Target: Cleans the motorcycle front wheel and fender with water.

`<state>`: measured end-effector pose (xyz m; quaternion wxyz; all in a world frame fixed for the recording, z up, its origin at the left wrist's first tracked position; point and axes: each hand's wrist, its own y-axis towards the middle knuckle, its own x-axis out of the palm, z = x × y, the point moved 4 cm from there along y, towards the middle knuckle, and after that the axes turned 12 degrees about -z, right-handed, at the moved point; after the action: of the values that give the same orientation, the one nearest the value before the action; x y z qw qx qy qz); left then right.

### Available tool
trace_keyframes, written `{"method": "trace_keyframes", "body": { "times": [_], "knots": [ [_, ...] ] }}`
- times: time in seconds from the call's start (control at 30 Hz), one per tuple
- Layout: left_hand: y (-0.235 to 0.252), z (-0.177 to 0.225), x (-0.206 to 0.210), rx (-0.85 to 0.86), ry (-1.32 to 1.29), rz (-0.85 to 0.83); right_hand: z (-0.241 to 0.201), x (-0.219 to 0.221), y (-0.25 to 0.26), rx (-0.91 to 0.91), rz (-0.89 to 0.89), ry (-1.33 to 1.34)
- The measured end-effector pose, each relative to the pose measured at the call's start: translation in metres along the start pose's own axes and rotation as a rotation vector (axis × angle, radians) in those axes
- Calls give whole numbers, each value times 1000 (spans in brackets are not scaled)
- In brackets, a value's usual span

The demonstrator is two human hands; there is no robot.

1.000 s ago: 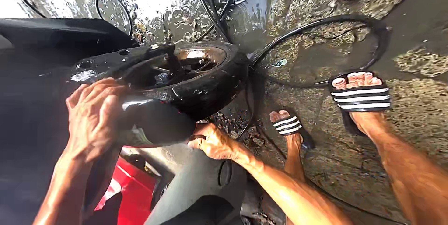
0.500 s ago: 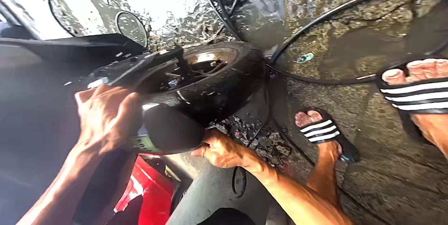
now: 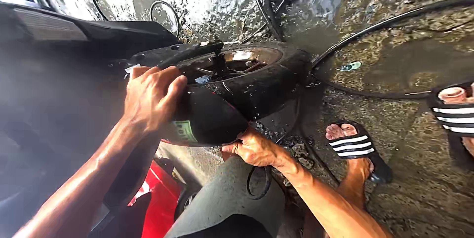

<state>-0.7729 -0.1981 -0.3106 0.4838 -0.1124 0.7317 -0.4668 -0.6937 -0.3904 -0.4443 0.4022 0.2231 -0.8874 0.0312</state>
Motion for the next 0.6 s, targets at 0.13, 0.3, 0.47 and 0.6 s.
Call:
{"method": "trace_keyframes", "body": {
  "times": [0.13, 0.3, 0.47, 0.6],
  "knots": [
    [3, 4, -1, 145, -23, -40, -4, -4, -2, -8, -38, -6],
    [13, 3, -5, 132, -40, -123, -4, -6, -1, -88, -53, -16],
    [13, 2, -3, 120, -58, -90, -5, -9, -2, -103, -64, 10],
    [14, 2, -5, 150, -60, -77, -5, -9, -3, -120, -40, -4]
  ]
}}
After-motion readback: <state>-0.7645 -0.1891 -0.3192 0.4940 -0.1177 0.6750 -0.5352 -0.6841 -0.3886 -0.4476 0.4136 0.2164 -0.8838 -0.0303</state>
